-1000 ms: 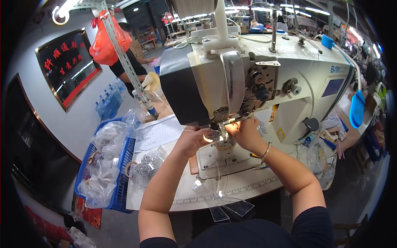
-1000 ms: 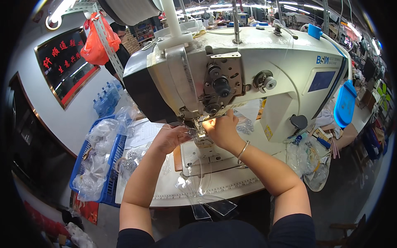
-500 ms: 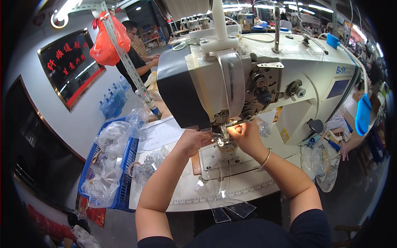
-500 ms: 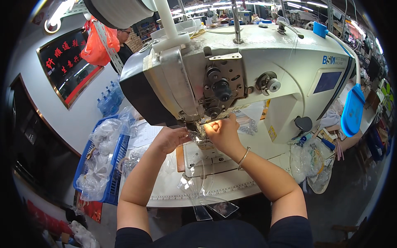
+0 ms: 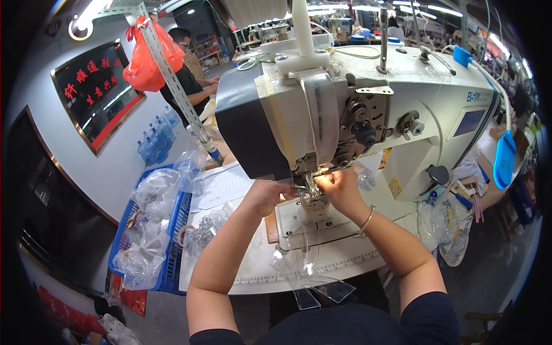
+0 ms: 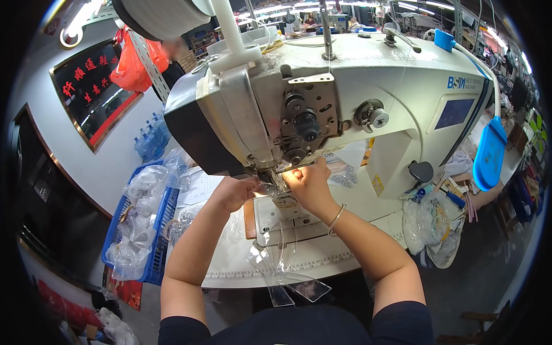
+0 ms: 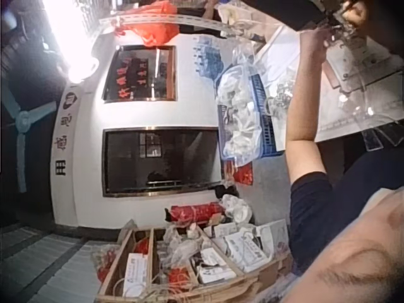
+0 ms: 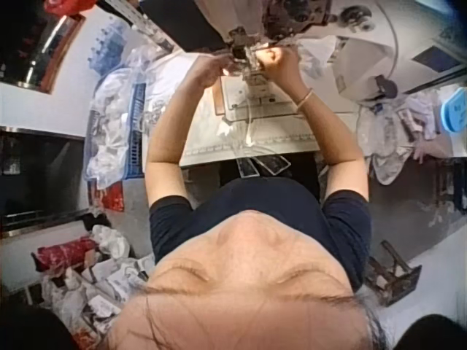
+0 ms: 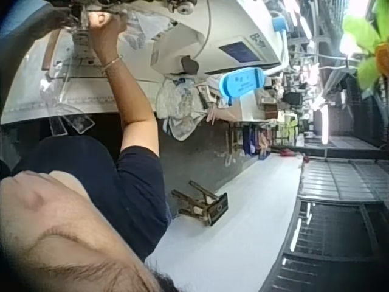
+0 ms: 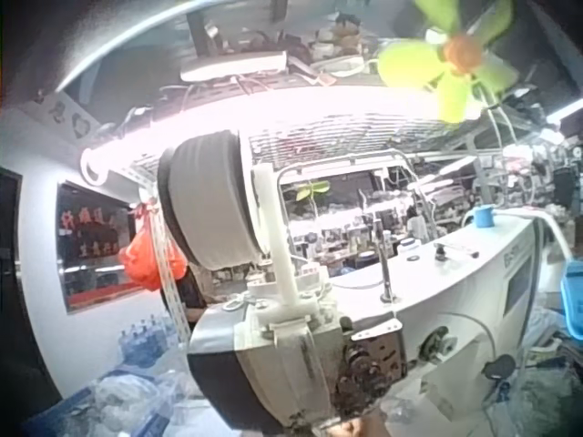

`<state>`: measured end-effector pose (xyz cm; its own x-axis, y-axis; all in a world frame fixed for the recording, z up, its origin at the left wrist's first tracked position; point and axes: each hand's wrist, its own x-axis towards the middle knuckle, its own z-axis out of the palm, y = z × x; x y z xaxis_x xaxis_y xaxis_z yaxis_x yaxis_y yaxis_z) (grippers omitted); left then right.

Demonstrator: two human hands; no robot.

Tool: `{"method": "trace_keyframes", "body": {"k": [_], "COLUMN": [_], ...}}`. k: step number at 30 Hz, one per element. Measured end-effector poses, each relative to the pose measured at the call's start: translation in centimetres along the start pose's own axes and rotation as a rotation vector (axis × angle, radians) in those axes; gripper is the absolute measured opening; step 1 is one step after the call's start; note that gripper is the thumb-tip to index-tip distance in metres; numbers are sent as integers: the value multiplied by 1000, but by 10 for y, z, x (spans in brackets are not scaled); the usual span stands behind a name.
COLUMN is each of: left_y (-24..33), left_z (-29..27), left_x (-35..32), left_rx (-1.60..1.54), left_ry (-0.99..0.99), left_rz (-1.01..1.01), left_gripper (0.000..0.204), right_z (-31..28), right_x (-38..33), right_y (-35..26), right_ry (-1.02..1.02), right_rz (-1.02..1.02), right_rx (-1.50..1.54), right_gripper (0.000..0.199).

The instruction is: The person sits at a sewing machine in a workshop and sews small, shiny, silver decorative items. They repeatedly pick up a small item, place it under the machine's needle, and operate the machine to stitch it. The person handles the items one at a time, using their hands to position them and the machine to perform the sewing action.

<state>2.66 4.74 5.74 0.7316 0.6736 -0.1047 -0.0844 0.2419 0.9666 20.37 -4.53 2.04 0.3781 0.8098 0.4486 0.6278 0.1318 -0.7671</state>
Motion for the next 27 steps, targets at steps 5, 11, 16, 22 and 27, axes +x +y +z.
{"method": "trace_keyframes", "body": {"k": [5, 11, 16, 22, 27], "left_y": [-4, -9, -11, -23, -89], "left_z": [3, 0, 1, 2, -26], "left_x": [-3, -1, 1, -30, -115], "left_rx": [-19, -11, -17, -81, -333], "left_ry": [80, 71, 28, -57, -186], "left_rz": [-37, 45, 29, -17, 88], "left_gripper": [22, 22, 20, 21, 21], "right_z": [4, 1, 7, -4, -62], "right_x": [-5, -6, -8, -48, -123], "right_y": [3, -4, 3, -12, 25], "right_ry": [55, 115, 191, 203, -160], "right_rz": [-47, -133, -143, -391, -221], "right_rx": [60, -31, 16, -16, 40], "right_gripper": [23, 21, 14, 11, 36]}}
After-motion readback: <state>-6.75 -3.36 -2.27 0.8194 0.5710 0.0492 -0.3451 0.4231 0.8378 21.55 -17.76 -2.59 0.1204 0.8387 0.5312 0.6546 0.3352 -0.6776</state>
